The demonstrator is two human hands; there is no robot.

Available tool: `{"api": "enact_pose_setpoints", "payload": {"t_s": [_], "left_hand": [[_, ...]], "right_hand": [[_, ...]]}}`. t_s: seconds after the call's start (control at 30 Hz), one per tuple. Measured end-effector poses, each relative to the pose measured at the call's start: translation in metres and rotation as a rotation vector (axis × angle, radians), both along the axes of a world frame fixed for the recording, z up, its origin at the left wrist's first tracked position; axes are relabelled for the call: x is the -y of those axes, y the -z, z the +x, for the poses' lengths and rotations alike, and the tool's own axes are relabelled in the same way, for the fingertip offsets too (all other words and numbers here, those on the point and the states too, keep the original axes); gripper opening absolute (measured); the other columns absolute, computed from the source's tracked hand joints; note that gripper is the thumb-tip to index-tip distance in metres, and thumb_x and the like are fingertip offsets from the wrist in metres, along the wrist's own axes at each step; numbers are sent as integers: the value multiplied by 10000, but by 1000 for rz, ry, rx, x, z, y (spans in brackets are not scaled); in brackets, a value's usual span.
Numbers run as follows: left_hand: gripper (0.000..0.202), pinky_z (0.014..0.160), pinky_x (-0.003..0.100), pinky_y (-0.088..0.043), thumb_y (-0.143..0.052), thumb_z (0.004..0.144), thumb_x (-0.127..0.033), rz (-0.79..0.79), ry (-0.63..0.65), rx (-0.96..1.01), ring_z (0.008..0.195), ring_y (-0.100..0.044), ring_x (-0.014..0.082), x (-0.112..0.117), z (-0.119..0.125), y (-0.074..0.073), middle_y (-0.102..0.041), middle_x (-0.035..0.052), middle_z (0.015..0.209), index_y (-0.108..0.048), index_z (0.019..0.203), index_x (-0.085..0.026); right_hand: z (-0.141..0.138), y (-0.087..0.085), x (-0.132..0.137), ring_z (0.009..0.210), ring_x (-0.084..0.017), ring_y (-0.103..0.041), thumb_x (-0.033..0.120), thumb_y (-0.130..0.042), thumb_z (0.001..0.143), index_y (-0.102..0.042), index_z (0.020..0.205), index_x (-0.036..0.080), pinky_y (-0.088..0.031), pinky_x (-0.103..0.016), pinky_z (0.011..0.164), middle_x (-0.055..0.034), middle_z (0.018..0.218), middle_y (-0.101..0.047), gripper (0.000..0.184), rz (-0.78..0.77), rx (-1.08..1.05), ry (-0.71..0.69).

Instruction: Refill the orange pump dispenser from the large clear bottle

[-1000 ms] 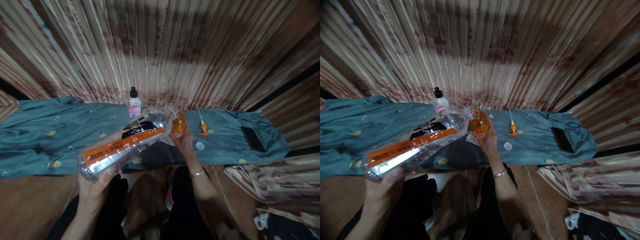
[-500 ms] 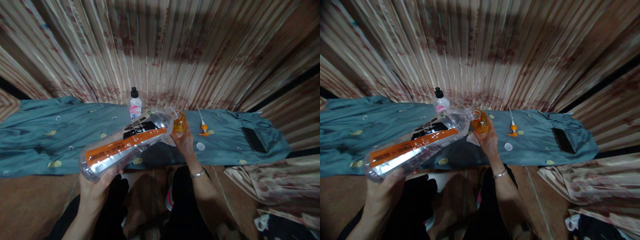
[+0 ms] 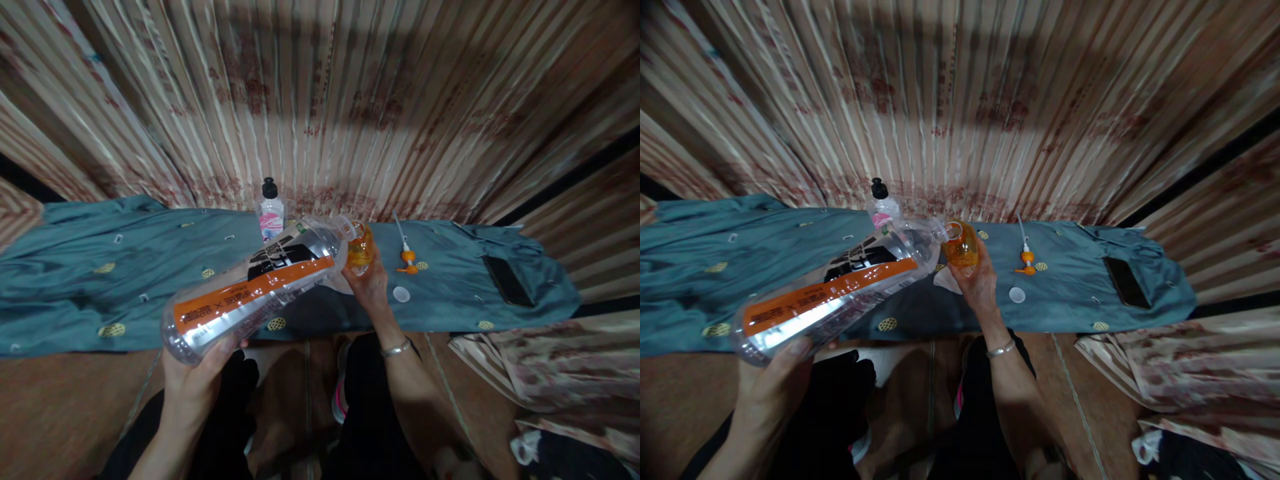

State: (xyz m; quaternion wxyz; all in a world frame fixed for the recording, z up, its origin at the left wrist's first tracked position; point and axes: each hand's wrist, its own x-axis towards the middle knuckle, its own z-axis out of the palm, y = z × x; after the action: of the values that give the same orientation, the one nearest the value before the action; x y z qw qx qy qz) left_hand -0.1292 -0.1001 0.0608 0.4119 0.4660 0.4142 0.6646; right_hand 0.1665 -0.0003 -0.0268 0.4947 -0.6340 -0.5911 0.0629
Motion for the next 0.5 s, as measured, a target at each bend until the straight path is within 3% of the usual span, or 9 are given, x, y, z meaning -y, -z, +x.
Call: {"api": "enact_pose_setpoints", "payload": {"t_s": [0.23, 0.37, 0.5], "left_hand": [[434, 493, 309, -614, -927, 727, -338, -23, -12, 34, 579, -698, 213, 1, 1, -1, -829, 42, 915, -795, 1120, -210], [314, 481, 301, -610, -910, 750, -360, -15, -15, -15, 590, -702, 218, 2, 0, 0, -821, 44, 877, -821, 1015, -217], [338, 458, 303, -610, -923, 734, -339, -15, -10, 1, 579, -706, 219, 1, 1, 0, -822, 31, 890, -812, 1035, -234]], "right_hand": [[-2, -7, 3, 1361, -395, -661, 630, -712, 881, -468, 1507, 141, -553, -622, 1123, -224, 1455, -670, 831, 4, 28, 0], [-1, -2, 2, 1337, -398, -675, 624, -748, 862, -473, 1505, 144, -576, -620, 1089, -236, 1424, -683, 848, -27, 51, 14], [1, 5, 1, 1328, -392, -683, 620, -779, 842, -457, 1518, 134, -583, -606, 1082, -250, 1433, -678, 892, -12, 71, 19]]}}
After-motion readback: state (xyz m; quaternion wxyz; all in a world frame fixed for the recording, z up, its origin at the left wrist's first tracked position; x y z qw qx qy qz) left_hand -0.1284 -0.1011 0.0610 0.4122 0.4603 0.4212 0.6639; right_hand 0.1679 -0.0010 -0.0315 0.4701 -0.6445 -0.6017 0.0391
